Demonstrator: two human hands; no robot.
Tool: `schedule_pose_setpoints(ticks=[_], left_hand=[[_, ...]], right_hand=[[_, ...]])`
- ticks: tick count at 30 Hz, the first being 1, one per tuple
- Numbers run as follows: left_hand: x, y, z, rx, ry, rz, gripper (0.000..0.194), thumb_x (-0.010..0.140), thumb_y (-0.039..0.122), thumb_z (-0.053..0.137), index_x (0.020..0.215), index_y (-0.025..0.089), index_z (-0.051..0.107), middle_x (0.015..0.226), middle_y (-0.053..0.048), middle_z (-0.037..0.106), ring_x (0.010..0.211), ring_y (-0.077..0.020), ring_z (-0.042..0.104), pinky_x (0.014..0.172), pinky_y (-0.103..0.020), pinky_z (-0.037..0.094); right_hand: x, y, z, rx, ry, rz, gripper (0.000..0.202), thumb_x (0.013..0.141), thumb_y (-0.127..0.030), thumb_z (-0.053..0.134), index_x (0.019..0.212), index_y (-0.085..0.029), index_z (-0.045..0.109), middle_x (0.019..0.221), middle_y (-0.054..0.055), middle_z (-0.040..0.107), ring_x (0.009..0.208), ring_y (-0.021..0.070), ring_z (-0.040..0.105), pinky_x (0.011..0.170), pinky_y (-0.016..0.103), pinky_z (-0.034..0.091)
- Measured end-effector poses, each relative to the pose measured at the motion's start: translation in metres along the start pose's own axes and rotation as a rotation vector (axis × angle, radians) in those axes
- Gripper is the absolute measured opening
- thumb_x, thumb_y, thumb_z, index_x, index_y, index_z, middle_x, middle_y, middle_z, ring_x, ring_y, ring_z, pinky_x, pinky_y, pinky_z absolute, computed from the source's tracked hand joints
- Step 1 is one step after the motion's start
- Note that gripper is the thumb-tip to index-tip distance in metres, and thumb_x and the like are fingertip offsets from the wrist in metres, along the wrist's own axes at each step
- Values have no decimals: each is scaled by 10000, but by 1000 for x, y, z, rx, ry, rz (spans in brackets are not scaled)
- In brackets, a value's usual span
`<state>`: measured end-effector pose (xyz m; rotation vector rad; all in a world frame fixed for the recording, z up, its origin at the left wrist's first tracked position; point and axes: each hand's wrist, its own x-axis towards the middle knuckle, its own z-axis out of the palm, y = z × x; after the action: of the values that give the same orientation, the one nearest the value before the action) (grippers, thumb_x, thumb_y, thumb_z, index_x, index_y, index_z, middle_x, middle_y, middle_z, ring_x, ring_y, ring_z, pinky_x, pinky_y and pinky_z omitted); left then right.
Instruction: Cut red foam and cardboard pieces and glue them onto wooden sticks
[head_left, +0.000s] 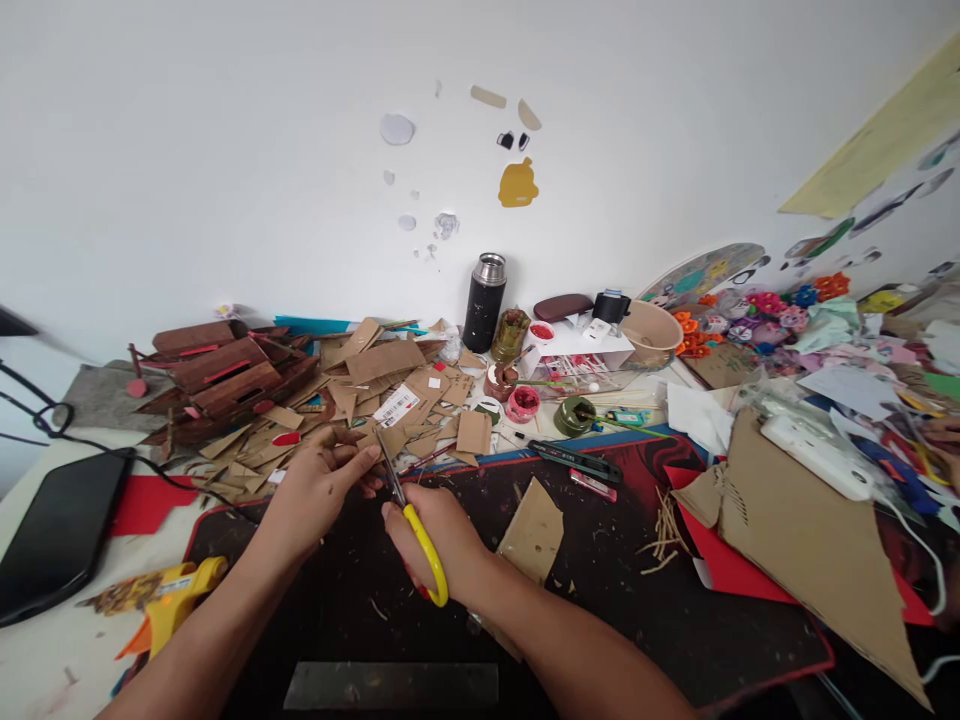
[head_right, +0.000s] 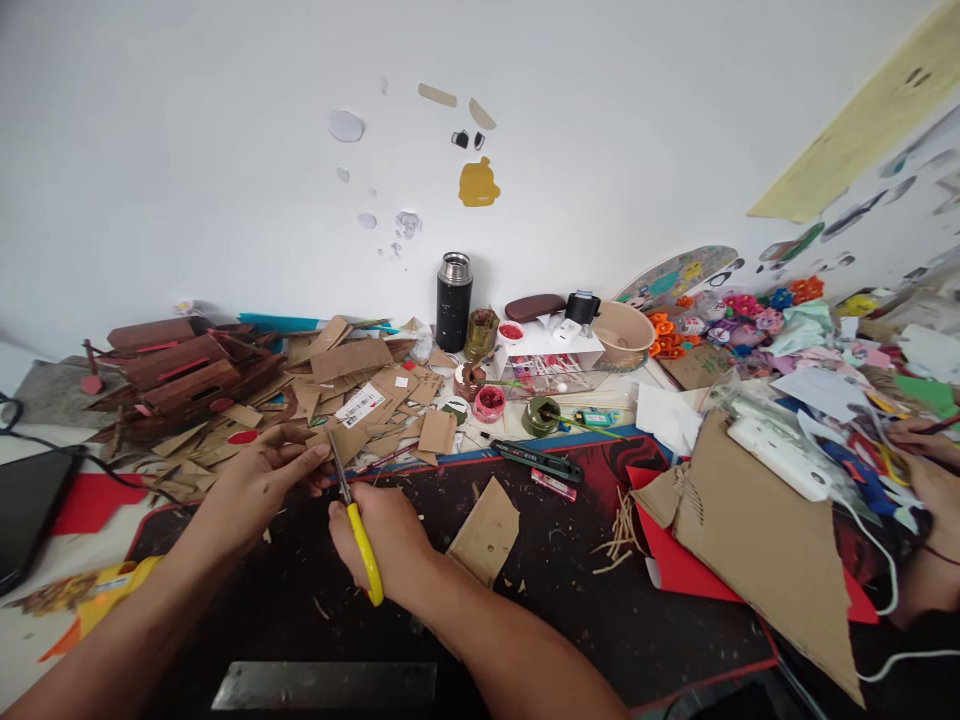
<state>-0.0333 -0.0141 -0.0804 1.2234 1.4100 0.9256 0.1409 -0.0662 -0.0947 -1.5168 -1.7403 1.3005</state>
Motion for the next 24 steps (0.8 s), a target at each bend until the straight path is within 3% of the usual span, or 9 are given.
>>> schedule_pose_setpoints(ticks=[11, 17, 24], left_hand=[[-5, 16, 4, -63, 17, -29, 625, 602, 694, 904, 860, 250, 549, 638, 5, 728, 561, -229, 703, 561, -344, 575], [-6, 14, 1, -71, 18, -25, 599, 591, 673, 920, 845, 231, 605, 647, -19, 737, 552, -224, 692, 547, -332, 563], [-8, 6, -8, -54, -38, -69, 504, 640, 635, 918, 759, 197, 698, 636, -63, 749, 561, -212, 684, 540, -301, 536]], right_hand=[[-1, -4, -1, -37, 9, 2, 178, 1015, -227, 660, 844, -188, 694, 707, -10, 635, 652, 143, 574, 617, 227, 365], [-2, -1, 6, -17, -18, 53, 187, 1052, -266, 642, 884, -206, 701, 545, -53, 530, 534, 146, 564, 568, 223, 364], [-4, 5, 10, -15, -18, 19, 246, 1043, -269, 654, 805, -206, 657, 559, -48, 524, 532, 137, 540, 561, 231, 330]])
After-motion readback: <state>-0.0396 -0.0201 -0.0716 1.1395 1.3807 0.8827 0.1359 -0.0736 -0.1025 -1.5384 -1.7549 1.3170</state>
